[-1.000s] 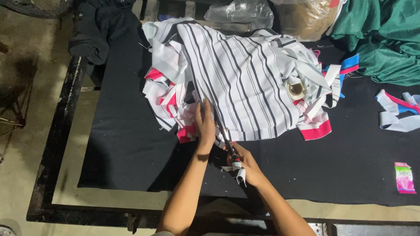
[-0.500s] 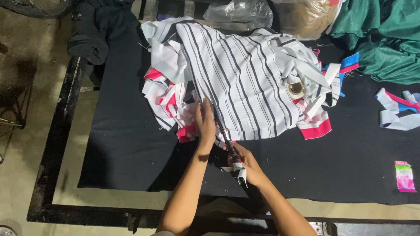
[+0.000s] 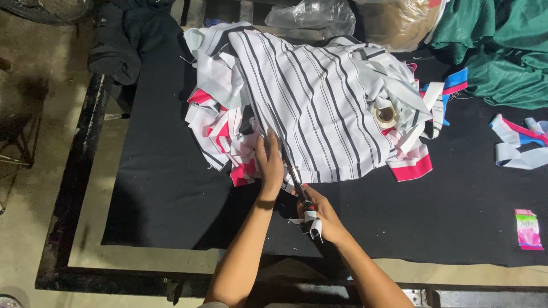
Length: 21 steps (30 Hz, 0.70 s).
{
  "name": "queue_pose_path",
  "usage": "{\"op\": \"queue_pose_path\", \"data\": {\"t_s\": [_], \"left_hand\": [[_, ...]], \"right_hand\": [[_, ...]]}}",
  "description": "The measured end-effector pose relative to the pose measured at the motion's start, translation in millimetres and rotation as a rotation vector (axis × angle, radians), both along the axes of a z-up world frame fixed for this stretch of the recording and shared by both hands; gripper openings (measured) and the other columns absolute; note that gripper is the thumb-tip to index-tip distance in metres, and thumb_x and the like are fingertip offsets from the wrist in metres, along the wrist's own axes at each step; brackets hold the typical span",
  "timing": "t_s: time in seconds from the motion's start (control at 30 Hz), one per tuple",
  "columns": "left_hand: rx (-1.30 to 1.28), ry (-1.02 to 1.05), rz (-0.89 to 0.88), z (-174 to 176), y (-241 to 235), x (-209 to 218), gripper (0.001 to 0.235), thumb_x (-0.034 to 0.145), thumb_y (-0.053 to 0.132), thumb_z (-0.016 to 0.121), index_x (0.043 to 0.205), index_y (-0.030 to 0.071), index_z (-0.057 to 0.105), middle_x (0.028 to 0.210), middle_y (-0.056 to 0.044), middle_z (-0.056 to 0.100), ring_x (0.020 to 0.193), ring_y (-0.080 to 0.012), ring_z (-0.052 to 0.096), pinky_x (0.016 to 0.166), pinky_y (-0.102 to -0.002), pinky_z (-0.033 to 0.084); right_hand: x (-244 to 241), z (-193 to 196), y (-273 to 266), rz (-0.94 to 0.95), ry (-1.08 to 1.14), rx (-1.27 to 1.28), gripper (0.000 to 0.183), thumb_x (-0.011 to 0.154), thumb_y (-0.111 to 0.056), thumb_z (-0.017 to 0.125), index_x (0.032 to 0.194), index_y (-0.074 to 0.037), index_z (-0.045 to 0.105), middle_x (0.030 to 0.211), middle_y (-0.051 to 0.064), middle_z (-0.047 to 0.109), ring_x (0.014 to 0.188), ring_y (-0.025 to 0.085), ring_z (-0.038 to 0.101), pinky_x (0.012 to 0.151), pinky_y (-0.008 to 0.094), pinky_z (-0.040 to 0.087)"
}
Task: Cutting striped fabric into strips using large tailor scissors on a cutting table
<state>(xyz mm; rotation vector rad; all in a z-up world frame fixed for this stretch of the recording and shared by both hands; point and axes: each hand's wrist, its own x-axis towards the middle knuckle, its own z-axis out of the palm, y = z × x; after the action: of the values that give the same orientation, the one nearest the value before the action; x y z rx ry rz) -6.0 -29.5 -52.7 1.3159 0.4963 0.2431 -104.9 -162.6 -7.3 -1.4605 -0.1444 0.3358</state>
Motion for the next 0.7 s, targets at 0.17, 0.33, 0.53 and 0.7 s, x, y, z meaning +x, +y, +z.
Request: {"op": "queue_pose_path", "data": {"t_s": [0.17, 0.33, 0.53, 0.7], "left_hand": [[0.008, -0.026, 0.018, -16, -1, 1, 0.057, 0.105, 0.047, 0.054, 0.136, -0.001, 0.054, 0.135, -0.024, 0.053, 0.136, -0.0394, 0.046, 0.114, -0.052, 0.035], [0.027, -0.042, 0.032, -10, 0, 0, 0.052, 0.106, 0.047, 0.053, 0.13, 0.001, 0.058, 0.129, -0.021, 0.058, 0.132, -0.0324, 0.05, 0.111, -0.049, 0.037], [-0.098, 0.043, 0.021, 7, 0, 0, 0.071, 0.102, 0.053, 0.057, 0.146, -0.002, 0.045, 0.15, -0.028, 0.042, 0.144, -0.0419, 0.037, 0.118, -0.051, 0.03], [-0.119, 0.097, 0.012, 35, 1, -3, 0.086, 0.099, 0.058, 0.056, 0.152, -0.006, 0.031, 0.157, -0.032, 0.029, 0.149, -0.0446, 0.027, 0.123, -0.052, 0.024]], "right_hand": [[0, 8, 2, -0.005, -0.009, 0.0, 0.033, 0.078, -0.028, 0.066, 0.089, 0.003, 0.069, 0.057, 0.009, 0.057, 0.052, 0.016, 0.056, 0.047, 0.027, 0.039], [-3, 12, 3, -0.015, -0.01, 0.032, 0.035, 0.078, -0.032, 0.068, 0.087, 0.002, 0.07, 0.056, 0.009, 0.058, 0.051, 0.015, 0.058, 0.046, 0.026, 0.039], [-4, 10, 6, -0.021, 0.003, 0.054, 0.027, 0.081, -0.02, 0.066, 0.091, 0.005, 0.07, 0.051, 0.008, 0.056, 0.046, 0.014, 0.055, 0.044, 0.024, 0.038], [-6, 31, 11, -0.022, -0.008, 0.038, 0.023, 0.082, -0.019, 0.066, 0.089, 0.003, 0.069, 0.051, 0.006, 0.058, 0.046, 0.013, 0.056, 0.044, 0.024, 0.037]]}}
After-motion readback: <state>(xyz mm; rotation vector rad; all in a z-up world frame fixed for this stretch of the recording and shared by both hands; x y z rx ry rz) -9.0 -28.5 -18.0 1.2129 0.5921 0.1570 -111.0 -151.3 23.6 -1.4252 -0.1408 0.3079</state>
